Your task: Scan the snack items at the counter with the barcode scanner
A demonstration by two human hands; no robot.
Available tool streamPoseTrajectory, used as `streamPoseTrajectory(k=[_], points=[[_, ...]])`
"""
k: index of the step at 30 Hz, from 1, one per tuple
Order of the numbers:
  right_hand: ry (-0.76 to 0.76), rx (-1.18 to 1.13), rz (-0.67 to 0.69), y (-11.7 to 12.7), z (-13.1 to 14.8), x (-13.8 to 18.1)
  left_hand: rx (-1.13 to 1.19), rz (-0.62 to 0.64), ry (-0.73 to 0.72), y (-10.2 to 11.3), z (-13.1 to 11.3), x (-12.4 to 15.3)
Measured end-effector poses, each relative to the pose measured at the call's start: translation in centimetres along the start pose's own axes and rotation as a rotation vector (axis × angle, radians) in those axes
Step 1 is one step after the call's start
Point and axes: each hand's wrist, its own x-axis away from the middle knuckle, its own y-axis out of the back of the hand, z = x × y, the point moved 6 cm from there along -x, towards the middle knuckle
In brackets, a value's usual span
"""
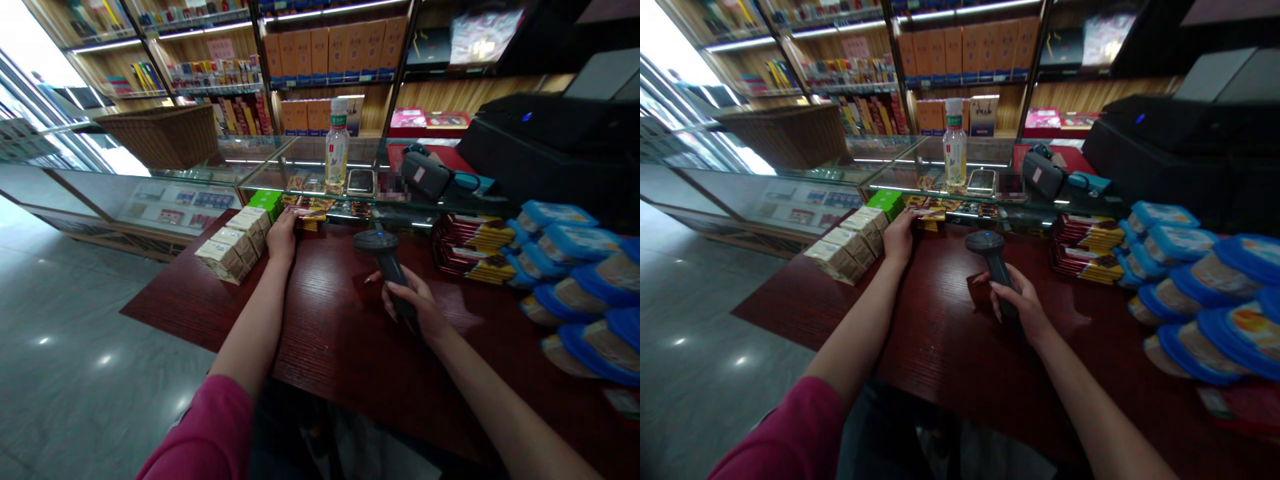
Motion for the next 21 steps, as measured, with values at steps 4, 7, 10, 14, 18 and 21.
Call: streamPoseTrajectory(k=[4, 7, 10, 14, 18, 21], points=[[0.0, -0.013, 0.004, -0.1, 0.0, 0.0, -0.088, 0.018, -0.001, -0.3, -1.0, -0.1], [-0.015, -0.01, 0.008, -0.3, 0.0, 0.0, -0.102, 0.009, -0.1, -0.3, -3.1, 0.2], [-0.025, -0.007, 0.005, -0.5, 0.2, 0.2, -0.131, 0.082, -0.149, -0.9, -4.5, 0.9], [-0.033, -0.005, 0.005, -0.7, 0.4, 0.3, -0.158, 0.116, -0.096, -1.4, -4.3, 1.3], [-0.034, -0.015, -0.015, -0.6, 0.3, 0.2, -0.145, 0.125, -0.066, -1.4, -3.7, 1.2], [-0.037, -0.029, -0.023, -0.3, 0.0, 0.1, -0.16, 0.135, -0.047, -1.5, -3.4, 1.1]])
